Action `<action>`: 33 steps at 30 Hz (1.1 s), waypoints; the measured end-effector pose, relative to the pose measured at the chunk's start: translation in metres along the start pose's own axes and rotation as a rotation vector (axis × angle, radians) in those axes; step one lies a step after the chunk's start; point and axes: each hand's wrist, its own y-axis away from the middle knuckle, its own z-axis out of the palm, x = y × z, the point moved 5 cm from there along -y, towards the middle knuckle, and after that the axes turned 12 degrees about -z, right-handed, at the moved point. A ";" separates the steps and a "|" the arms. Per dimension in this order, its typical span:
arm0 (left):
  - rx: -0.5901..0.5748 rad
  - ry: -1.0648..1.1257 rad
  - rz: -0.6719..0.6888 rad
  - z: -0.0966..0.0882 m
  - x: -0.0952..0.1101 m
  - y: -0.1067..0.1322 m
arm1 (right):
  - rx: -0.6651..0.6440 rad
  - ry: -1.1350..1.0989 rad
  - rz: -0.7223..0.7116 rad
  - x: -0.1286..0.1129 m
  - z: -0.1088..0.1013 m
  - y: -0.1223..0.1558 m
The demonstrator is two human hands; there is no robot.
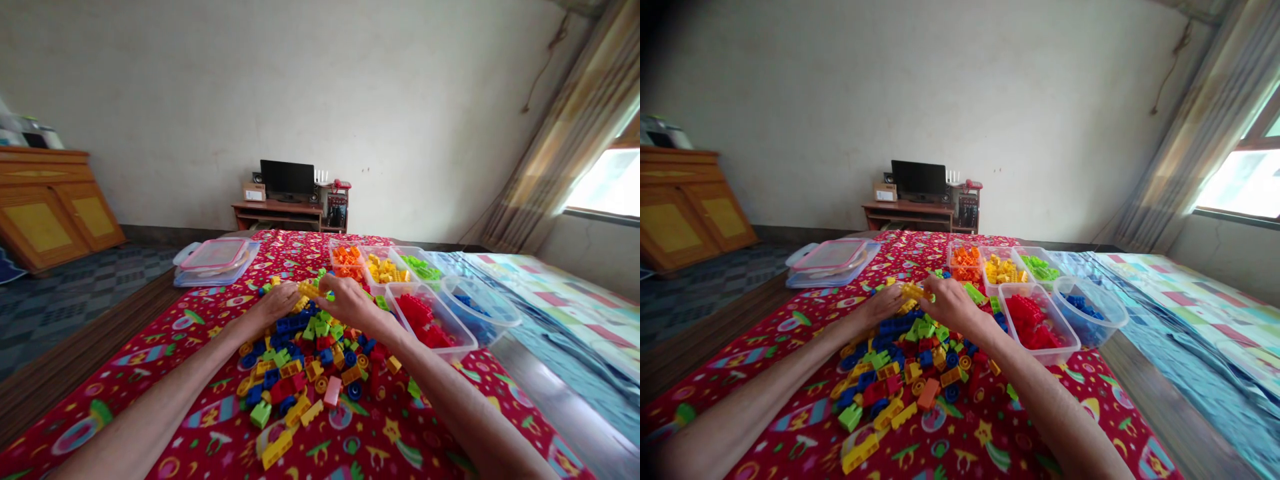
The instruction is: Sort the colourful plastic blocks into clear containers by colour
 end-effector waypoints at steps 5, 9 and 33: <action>0.061 -0.001 -0.058 -0.006 0.005 -0.003 | 0.075 0.006 0.079 0.018 -0.003 0.003; 0.033 0.325 -0.130 -0.011 0.008 -0.002 | 0.113 0.010 0.143 0.022 -0.002 0.008; 0.025 -0.219 -0.177 -0.017 -0.001 0.001 | -0.109 -0.127 0.301 0.064 -0.051 0.018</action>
